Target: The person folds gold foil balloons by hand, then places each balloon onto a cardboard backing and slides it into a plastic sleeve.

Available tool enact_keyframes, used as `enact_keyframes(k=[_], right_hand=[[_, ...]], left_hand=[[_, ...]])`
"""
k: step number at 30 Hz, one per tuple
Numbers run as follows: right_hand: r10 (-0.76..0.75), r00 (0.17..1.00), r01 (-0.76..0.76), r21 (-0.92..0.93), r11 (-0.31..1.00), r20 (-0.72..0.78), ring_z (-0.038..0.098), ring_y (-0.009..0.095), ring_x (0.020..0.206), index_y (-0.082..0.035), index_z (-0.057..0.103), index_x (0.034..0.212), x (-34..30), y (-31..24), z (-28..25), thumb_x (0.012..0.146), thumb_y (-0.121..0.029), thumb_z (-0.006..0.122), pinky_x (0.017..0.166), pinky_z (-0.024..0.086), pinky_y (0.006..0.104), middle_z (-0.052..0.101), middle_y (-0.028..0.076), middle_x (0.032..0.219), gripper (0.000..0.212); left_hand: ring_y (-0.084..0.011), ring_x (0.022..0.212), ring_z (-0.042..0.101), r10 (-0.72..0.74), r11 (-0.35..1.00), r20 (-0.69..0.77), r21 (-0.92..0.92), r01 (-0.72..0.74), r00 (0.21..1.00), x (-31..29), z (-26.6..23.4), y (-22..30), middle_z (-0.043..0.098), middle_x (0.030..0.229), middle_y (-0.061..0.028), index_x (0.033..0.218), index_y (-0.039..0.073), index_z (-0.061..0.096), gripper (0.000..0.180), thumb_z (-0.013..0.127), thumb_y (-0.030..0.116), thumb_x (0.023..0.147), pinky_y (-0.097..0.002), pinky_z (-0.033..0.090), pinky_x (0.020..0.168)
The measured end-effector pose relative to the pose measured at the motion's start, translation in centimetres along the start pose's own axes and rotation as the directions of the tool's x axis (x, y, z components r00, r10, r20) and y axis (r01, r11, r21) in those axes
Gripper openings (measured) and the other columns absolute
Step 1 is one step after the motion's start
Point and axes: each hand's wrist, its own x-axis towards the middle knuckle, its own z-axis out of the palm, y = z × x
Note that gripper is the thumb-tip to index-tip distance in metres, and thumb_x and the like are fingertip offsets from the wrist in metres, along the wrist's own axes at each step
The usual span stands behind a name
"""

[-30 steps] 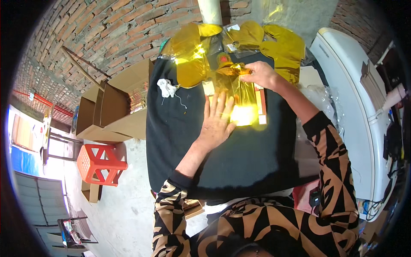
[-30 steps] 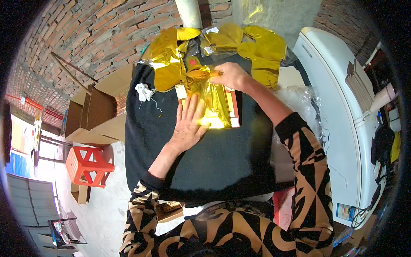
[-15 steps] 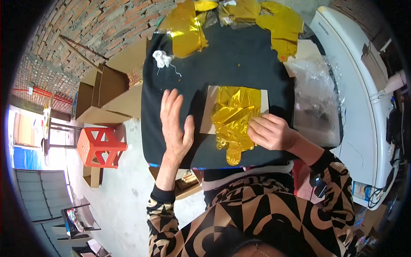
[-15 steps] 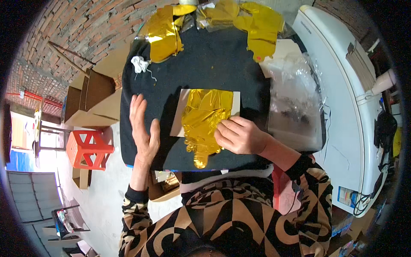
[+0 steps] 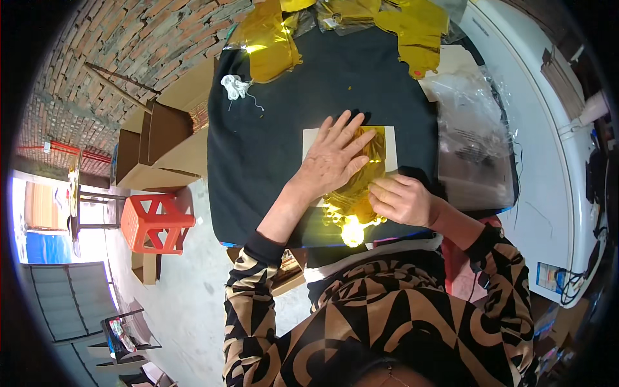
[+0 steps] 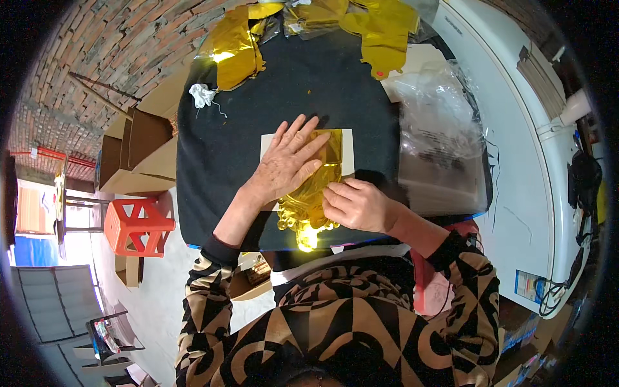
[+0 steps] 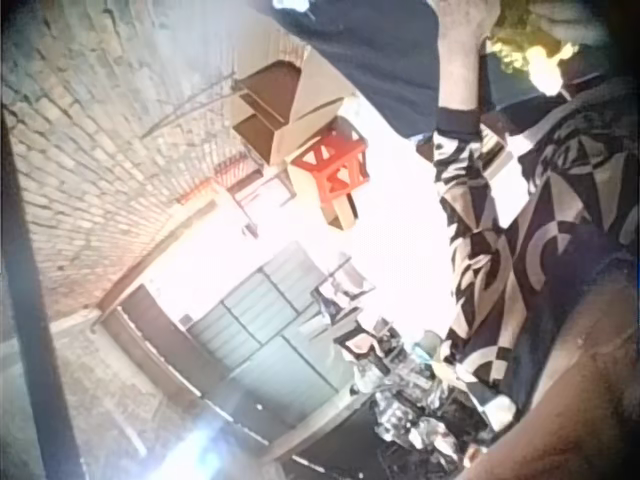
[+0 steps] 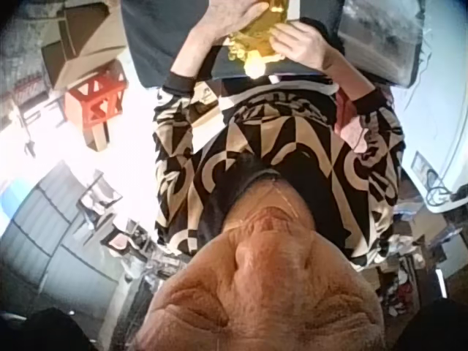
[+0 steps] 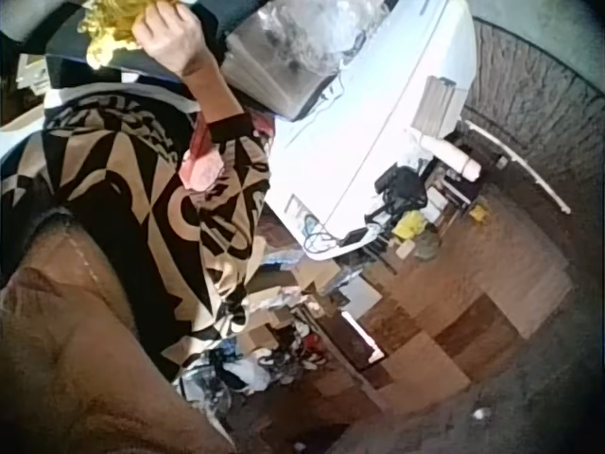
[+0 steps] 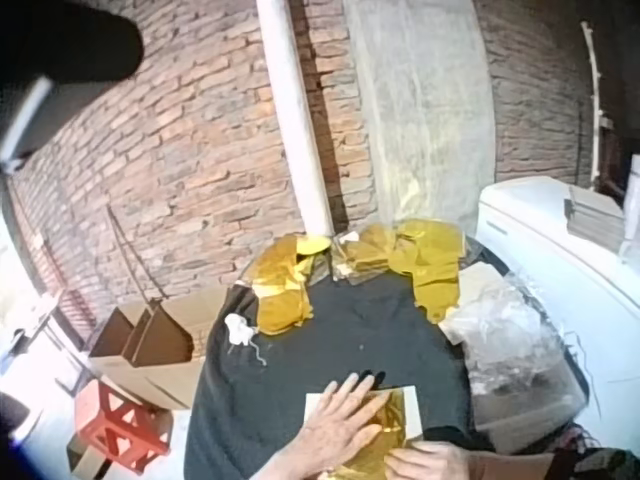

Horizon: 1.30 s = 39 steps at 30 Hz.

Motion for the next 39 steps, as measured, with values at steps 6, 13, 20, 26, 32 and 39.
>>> enact_keyframes(k=[6,13,20,26,32,39], right_hand=[[0.015,1.0,-0.016,0.026,1.0,0.018,0.075,0.024,0.107,-0.006,0.073,0.093,0.4,0.6,0.4,0.083,-0.01,0.076,0.088,0.063,0.0361,0.078,0.01,0.108,0.011],[0.092,0.99,-0.103,0.107,0.989,0.106,0.073,0.027,0.115,-0.003,0.074,0.098,0.5,0.2,-1.0,0.082,-0.009,0.076,0.094,0.062,0.0393,0.076,0.012,0.117,0.017],[0.209,0.907,-0.377,0.479,0.793,0.366,0.061,0.039,0.137,0.005,0.071,0.124,1.3,0.8,-4.1,0.087,-0.011,0.074,0.115,0.052,0.0495,0.067,0.022,0.139,0.04],[0.466,0.822,-0.519,0.091,0.85,0.327,0.028,0.041,0.163,0.003,0.037,0.164,4.5,3.6,1.4,0.099,-0.034,0.071,0.134,0.02,0.0535,0.035,0.027,0.171,0.081],[0.505,0.759,-0.557,0.007,0.831,0.411,0.018,0.039,0.167,0.001,0.026,0.17,3.9,4.1,3.9,0.098,-0.054,0.067,0.136,0.012,0.054,0.022,0.026,0.177,0.099],[0.543,0.745,-0.562,-0.072,0.824,0.387,0.019,0.04,0.166,0.0,0.026,0.17,3.8,3.7,4.5,0.101,-0.061,0.06,0.135,0.011,0.0543,0.026,0.026,0.176,0.098]], left_hand=[[-0.0341,0.167,0.023,-0.046,0.998,0.083,0.048,0.042,0.995,-0.8,1.6,-0.7,0.032,0.178,-0.0122,0.168,0.024,0.044,0.064,0.031,0.058,0.116,-0.0566,0.011,0.136],[-0.0347,0.167,0.02,-0.087,0.988,0.138,0.141,0.067,0.987,-0.6,1.6,-0.3,0.03,0.179,-0.0102,0.169,0.029,0.041,0.067,0.028,0.065,0.114,-0.0562,0.007,0.137],[-0.0396,0.167,0.018,-0.094,0.987,0.155,0.146,0.071,0.983,-1.0,1.0,0.0,0.031,0.179,-0.0098,0.169,0.028,0.041,0.065,0.037,0.06,0.113,-0.0591,0.007,0.136],[-0.0442,0.166,0.018,-0.066,0.992,0.167,0.116,0.047,0.984,-0.8,1.5,-0.1,0.034,0.175,-0.015,0.169,0.02,0.041,0.069,0.044,0.058,0.111,-0.0665,0.008,0.134],[-0.0436,0.166,0.017,-0.07,0.995,0.125,0.076,0.061,0.99,-1.2,1.8,-0.2,0.032,0.176,-0.0157,0.167,0.02,0.044,0.066,0.05,0.049,0.107,-0.0664,0.007,0.134],[-0.0427,0.164,0.025,-0.133,0.991,-0.007,0.009,0.133,0.991,-2.1,1.4,-0.5,0.033,0.174,-0.0236,0.167,0.002,0.039,0.073,0.05,0.048,0.11,-0.0614,0.015,0.134]])
